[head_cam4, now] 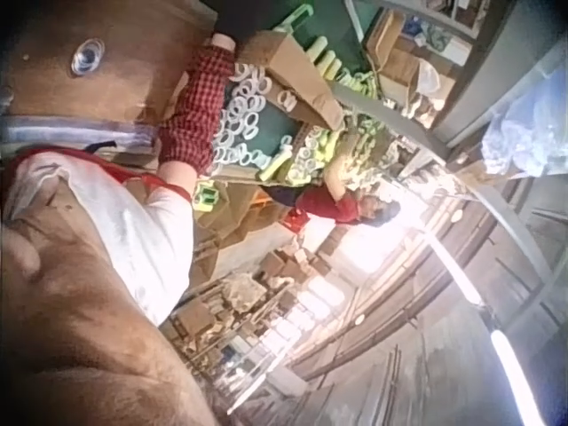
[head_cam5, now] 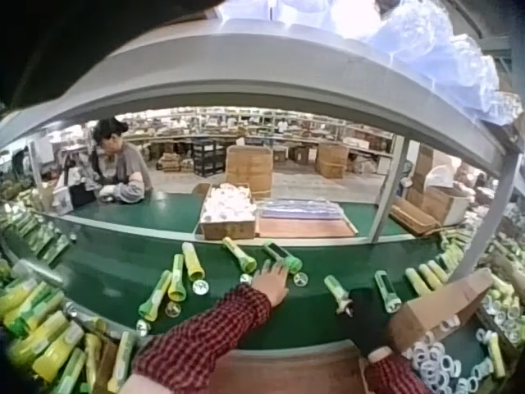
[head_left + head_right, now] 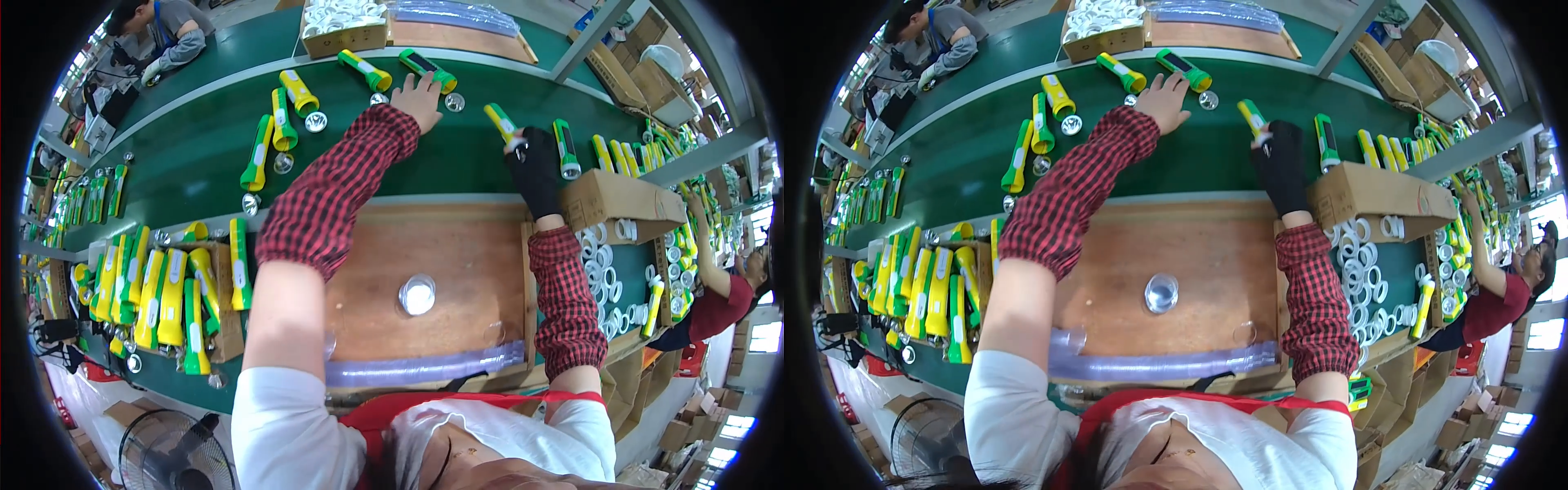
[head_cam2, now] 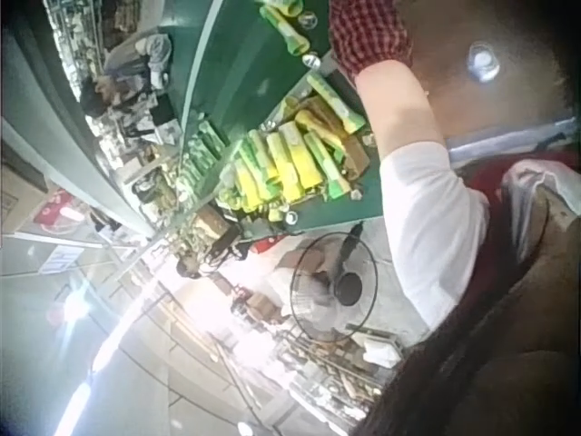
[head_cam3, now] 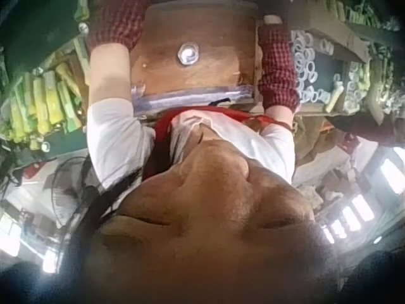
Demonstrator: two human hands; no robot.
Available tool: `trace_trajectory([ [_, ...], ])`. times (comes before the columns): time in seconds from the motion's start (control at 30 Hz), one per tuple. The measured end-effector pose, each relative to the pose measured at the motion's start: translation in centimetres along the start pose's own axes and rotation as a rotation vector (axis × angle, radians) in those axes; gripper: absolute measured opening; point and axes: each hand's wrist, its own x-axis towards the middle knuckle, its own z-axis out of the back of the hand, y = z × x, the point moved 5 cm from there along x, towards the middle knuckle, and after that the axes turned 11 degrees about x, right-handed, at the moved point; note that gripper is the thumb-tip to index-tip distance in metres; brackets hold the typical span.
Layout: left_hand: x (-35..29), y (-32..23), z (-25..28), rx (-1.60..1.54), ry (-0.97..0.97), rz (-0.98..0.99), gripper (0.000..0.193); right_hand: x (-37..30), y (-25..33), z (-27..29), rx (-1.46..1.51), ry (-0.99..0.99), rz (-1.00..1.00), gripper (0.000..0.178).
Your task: Assembling plastic flashlights by attaching reflectors and locking rings on a factory assembly line.
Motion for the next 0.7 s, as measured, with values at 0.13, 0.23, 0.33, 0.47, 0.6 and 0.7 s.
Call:
trace_trajectory([
  [0.13,7.4,0.1,-4.2,0.050,-0.043,0.056,0.053,-2.6,-5.1,-3.3,-0.353,0.173,-0.127,0.030],
  [0.23,10.4,-1.6,-5.6,0.080,-0.082,-0.016,0.049,-3.5,-4.4,-3.4,-0.498,0.264,-0.118,0.032],
  [0.33,12.3,-1.4,-7.5,0.155,-0.047,-0.107,0.035,-3.1,-1.9,-2.9,-0.412,0.246,-0.038,0.031],
  [0.47,9.4,-2.6,-5.0,0.104,-0.163,-0.456,0.050,-3.3,-1.8,-2.3,-0.052,0.099,-0.177,0.031],
  [0.6,1.3,-4.6,1.9,-0.499,-0.276,-0.421,0.053,-3.5,-0.1,-2.7,0.161,-0.156,-0.303,0.028],
  [0.7,-5.5,-5.6,6.4,-0.570,-0.242,-0.372,0.055,-3.7,2.1,-2.4,0.723,-0.191,-0.504,0.027],
])
